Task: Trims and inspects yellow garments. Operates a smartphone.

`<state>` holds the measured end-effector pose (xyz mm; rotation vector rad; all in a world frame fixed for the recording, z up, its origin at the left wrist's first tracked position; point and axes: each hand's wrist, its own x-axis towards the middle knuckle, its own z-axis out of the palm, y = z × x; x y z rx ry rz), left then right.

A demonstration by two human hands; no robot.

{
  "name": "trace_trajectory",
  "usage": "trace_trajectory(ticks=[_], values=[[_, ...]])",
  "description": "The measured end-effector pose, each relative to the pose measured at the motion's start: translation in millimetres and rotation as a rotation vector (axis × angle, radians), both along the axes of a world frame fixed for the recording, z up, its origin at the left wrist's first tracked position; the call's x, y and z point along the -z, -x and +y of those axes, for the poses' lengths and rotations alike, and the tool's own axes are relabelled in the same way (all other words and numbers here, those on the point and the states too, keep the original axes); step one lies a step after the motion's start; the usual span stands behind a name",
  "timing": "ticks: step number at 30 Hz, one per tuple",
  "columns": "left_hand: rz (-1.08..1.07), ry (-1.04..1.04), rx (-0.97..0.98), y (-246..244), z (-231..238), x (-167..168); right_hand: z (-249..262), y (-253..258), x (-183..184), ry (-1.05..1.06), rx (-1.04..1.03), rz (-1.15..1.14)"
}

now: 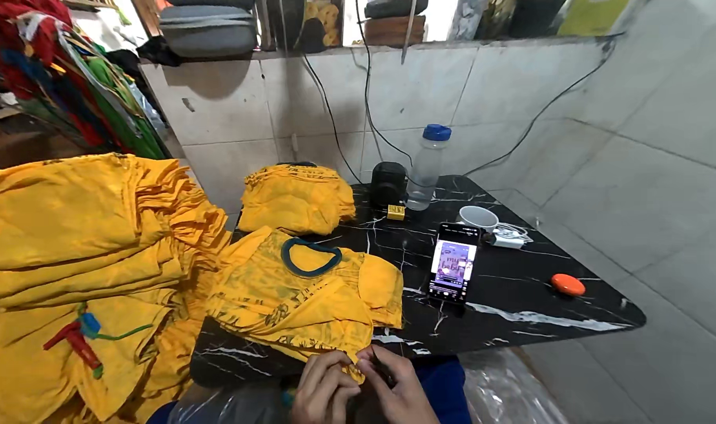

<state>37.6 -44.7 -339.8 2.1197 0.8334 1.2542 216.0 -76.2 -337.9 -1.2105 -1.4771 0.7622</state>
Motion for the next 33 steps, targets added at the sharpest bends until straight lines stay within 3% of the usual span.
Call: trace_trajectory(ticks=[4,8,11,24,33], values=[[-0.130,0.148,0.119,-2.6,-0.5,-3.7,1.7,-15.8,-4.1,-0.096,0.108,-0.086],[-0.112,0.130,0.119,-4.1,-1.4,-2.7,19.8,-74.4,-7.9,-0.244,0.579,-0.360],[-0.065,0.111,0.099,-3.1,-1.3,-5.9,29.0,-113.4,-2.1,-0.269,0.737,-0.523],[-0.031,0.088,0.101,-0.3,-1.7,-2.3,36.1,-128.7,8.0,-0.214,0.749,-0.654],[-0.003,0.077,0.111,0.6,-3.7,-2.1,38.0,-140.4,-5.6,-0.293,0.804,-0.562]])
